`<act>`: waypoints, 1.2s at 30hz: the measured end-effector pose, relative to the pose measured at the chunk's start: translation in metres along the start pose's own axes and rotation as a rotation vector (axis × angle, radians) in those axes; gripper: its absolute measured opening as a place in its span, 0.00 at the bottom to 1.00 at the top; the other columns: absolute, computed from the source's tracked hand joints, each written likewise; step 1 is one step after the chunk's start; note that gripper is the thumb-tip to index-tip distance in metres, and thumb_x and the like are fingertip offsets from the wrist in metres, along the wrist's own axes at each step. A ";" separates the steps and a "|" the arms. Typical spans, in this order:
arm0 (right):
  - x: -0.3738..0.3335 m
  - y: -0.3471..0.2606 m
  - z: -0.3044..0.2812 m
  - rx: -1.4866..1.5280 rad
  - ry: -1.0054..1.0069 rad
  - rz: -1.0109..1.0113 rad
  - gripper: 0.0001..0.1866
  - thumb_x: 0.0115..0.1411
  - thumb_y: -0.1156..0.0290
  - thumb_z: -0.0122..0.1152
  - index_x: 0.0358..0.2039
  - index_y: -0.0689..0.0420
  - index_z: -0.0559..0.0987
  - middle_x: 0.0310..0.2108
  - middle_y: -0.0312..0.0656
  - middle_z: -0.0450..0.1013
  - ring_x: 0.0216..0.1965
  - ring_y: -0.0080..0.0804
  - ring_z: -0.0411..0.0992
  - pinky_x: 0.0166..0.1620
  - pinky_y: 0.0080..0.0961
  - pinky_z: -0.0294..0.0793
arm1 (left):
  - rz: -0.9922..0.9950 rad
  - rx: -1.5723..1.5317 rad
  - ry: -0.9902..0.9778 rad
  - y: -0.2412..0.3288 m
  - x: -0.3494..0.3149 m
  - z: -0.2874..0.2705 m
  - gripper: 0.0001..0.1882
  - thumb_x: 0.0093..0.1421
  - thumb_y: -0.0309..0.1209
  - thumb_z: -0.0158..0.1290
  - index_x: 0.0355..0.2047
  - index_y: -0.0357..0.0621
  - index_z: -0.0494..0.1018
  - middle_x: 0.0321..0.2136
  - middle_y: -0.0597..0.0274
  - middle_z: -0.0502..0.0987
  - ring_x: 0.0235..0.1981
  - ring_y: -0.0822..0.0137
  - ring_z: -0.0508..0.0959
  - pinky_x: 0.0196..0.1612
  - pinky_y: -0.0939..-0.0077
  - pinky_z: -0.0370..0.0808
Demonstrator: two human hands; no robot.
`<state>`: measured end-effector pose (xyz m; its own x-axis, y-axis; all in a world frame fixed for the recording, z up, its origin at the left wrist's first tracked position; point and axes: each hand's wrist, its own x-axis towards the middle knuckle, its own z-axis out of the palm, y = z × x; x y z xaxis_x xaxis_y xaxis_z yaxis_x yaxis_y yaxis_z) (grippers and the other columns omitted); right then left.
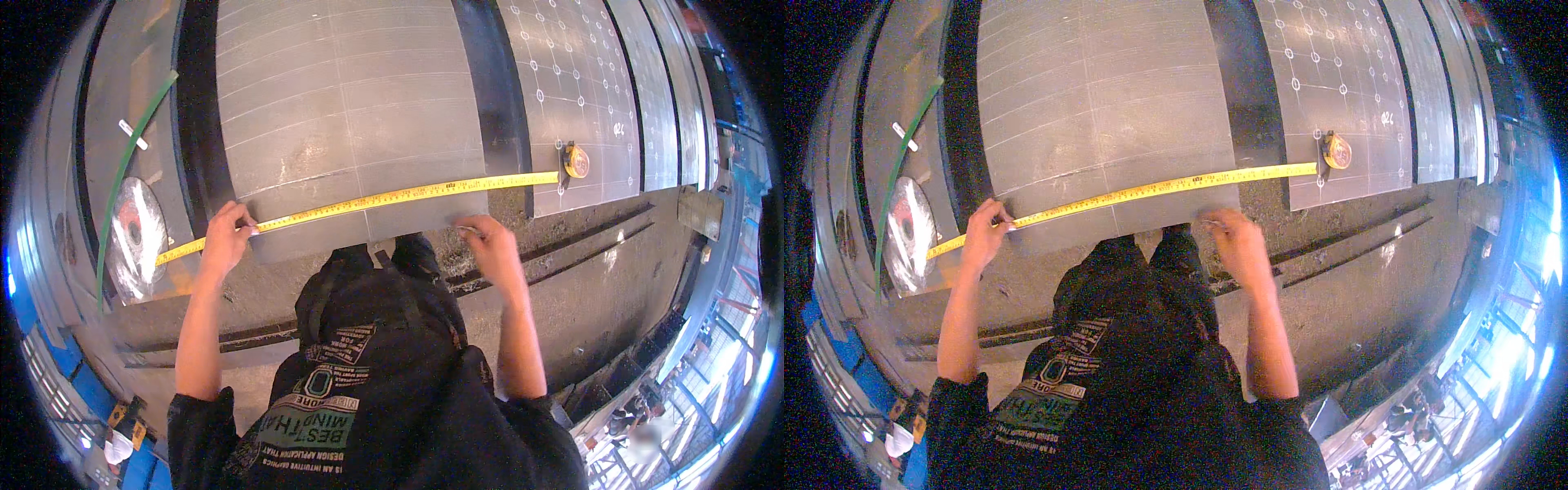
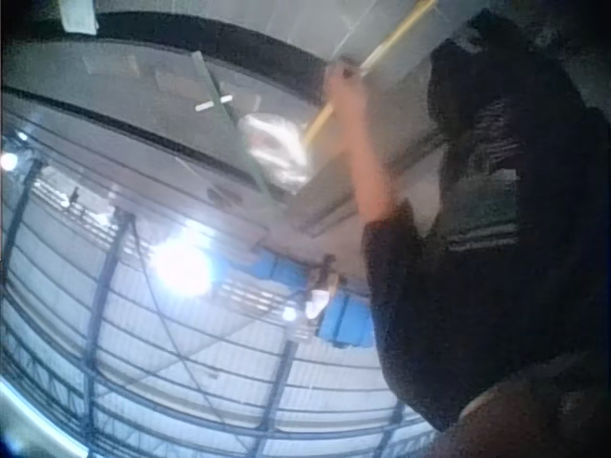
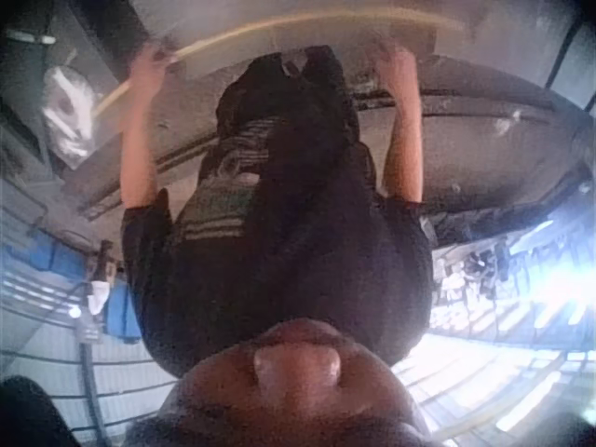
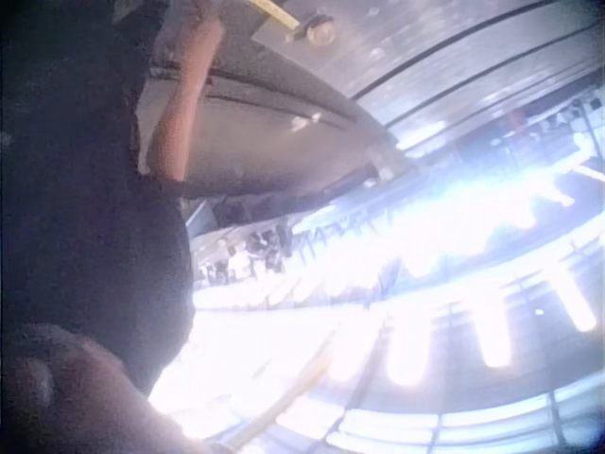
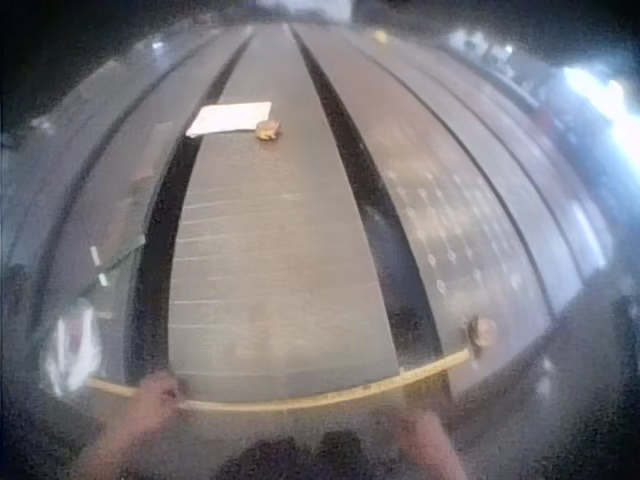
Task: The person measures and marks a large metal sheet using a tape measure, a green straightedge, and a white marker. They repeatedly align the straightedge, draw lines, and measure intervals to create a grid pattern on the sheet.
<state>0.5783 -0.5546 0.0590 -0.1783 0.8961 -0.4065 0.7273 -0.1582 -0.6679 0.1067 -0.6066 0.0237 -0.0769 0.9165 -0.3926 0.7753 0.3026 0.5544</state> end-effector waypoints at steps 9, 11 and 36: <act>-0.002 0.007 0.013 -0.071 0.104 -0.024 0.10 0.65 0.72 0.53 0.45 0.56 0.78 0.41 0.56 0.76 0.43 0.62 0.75 0.47 0.51 0.75 | 0.011 0.009 -0.022 -0.001 0.002 -0.002 0.08 0.51 0.17 0.60 0.29 0.34 0.72 0.29 0.54 0.72 0.32 0.55 0.76 0.39 0.66 0.72; 0.002 0.019 0.004 -0.102 0.139 -0.014 0.10 0.65 0.72 0.52 0.46 0.58 0.75 0.41 0.58 0.76 0.44 0.64 0.74 0.47 0.53 0.74 | 0.045 0.017 -0.031 0.000 0.003 -0.001 0.08 0.50 0.16 0.60 0.29 0.34 0.72 0.29 0.54 0.72 0.32 0.56 0.76 0.39 0.66 0.72; 0.085 0.021 -0.065 -0.575 -0.006 -0.177 0.10 0.60 0.64 0.66 0.39 0.53 0.80 0.37 0.50 0.79 0.41 0.57 0.77 0.42 0.49 0.76 | 0.105 -0.070 0.069 -0.004 -0.010 -0.006 0.06 0.56 0.22 0.60 0.34 0.37 0.76 0.33 0.54 0.75 0.38 0.54 0.78 0.44 0.62 0.73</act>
<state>0.6219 -0.4548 0.0511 -0.3316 0.8858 -0.3246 0.9280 0.2442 -0.2815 0.1001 -0.6158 0.0301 -0.0429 0.9592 -0.2796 0.7357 0.2197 0.6407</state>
